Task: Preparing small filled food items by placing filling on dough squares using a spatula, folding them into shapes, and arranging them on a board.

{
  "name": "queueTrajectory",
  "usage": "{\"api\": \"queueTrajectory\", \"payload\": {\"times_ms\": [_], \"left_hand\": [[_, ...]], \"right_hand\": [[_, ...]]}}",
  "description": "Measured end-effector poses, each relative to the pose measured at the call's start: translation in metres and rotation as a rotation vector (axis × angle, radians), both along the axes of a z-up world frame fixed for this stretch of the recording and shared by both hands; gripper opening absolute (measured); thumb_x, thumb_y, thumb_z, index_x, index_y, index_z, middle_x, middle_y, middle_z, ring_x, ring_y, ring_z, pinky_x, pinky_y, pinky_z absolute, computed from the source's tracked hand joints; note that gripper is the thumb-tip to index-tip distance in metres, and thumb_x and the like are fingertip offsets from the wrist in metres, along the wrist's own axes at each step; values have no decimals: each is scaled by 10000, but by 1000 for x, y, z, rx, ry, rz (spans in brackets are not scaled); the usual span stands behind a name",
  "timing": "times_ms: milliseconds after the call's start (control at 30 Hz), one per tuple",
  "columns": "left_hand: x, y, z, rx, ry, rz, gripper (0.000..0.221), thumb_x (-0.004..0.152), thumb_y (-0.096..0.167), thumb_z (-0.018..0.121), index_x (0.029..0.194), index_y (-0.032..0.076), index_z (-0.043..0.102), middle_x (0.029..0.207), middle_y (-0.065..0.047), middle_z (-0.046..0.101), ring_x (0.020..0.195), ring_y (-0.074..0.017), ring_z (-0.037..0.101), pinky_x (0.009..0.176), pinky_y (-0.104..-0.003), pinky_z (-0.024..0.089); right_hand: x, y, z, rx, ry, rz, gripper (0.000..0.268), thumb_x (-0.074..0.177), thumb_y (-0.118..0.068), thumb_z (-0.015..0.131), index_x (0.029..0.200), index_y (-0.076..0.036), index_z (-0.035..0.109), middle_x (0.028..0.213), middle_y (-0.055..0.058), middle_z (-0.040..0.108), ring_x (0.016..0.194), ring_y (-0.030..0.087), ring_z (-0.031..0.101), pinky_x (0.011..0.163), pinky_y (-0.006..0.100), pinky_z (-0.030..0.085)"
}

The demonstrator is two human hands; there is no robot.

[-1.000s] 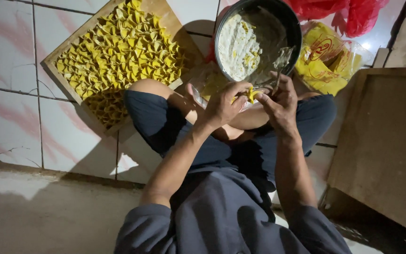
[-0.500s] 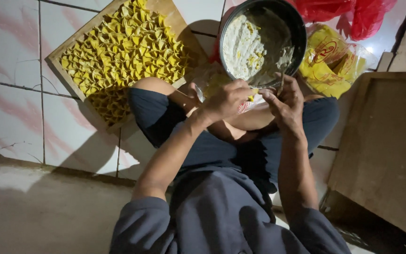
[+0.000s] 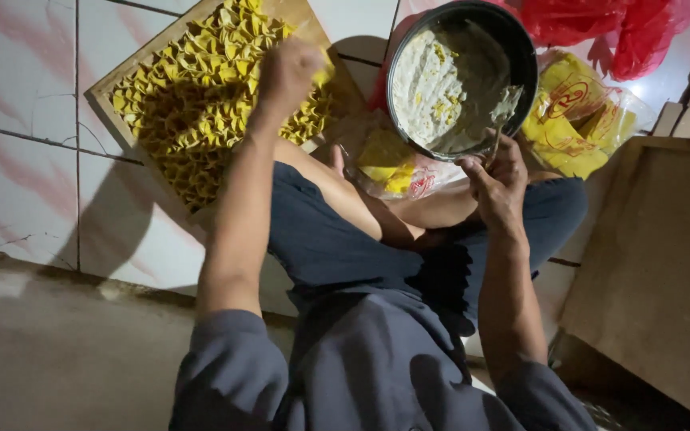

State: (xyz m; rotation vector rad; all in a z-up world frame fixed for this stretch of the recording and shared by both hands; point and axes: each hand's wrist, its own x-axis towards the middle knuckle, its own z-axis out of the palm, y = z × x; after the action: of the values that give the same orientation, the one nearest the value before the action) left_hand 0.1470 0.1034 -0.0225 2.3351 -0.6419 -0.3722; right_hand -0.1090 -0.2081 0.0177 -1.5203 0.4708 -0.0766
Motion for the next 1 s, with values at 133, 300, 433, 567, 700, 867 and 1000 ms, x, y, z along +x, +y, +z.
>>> {"api": "queueTrajectory", "payload": {"times_ms": [133, 300, 433, 567, 700, 867, 1000], "left_hand": [[75, 32, -47, -95, -60, 437, 133, 928, -27, 637, 944, 54, 741, 997, -139, 785, 639, -109, 689, 528, -204, 542], [121, 33, -88, -49, 19, 601, 379, 879, -144, 582, 1213, 3, 685, 1259, -207, 697, 1109, -323, 760, 823, -270, 719], [136, 30, -134, 4, 17, 598, 341, 889, -99, 589, 1173, 35, 724, 1196, -180, 738, 1023, -283, 779, 779, -297, 681], [144, 31, -174, 25, 28, 531, 401, 906, -162, 499, 1253, -41, 660, 1229, -279, 669, 1099, -360, 708, 896, -369, 659], [140, 32, -184, 174, -98, 443, 375, 889, -187, 535, 1221, -75, 670, 1198, -281, 640, 1021, -399, 694, 737, -402, 654], [133, 20, -133, 254, 197, 518, 407, 900, -143, 542, 1274, -27, 654, 1191, -290, 685, 1021, -373, 739, 710, -377, 668], [132, 23, -109, 137, 95, 475, 396, 1026, 32, 475, 1413, 104, 517, 1269, -221, 685, 1149, -394, 684, 840, -507, 633]], "right_hand": [[9, 6, 0, -53, 47, -1, 505, 1008, -166, 726, 1453, -80, 504, 862, 59, 630, 536, 73, 434, 487, 271, 354], [12, 6, -10, -44, 84, -23, 507, 1020, -159, 702, 1468, -59, 486, 840, 83, 627, 547, 98, 399, 498, 307, 347], [9, 3, -12, -58, 147, -38, 509, 1029, -149, 669, 1477, -41, 451, 942, 173, 695, 538, 110, 391, 506, 326, 330], [12, 5, -6, -120, 168, -70, 473, 1015, -102, 685, 1435, -20, 484, 885, 172, 718, 491, 91, 372, 473, 288, 312], [14, 5, 0, -27, 196, -64, 469, 1041, -135, 636, 1469, -63, 460, 961, 203, 705, 495, 104, 316, 486, 330, 287], [12, 2, -20, 27, 88, -84, 456, 1023, -96, 677, 1445, -57, 511, 894, 115, 699, 507, 63, 425, 470, 248, 321], [14, 2, -13, 20, 108, -61, 442, 1041, -87, 644, 1451, -43, 483, 946, 176, 699, 496, 88, 331, 478, 290, 311]]}}
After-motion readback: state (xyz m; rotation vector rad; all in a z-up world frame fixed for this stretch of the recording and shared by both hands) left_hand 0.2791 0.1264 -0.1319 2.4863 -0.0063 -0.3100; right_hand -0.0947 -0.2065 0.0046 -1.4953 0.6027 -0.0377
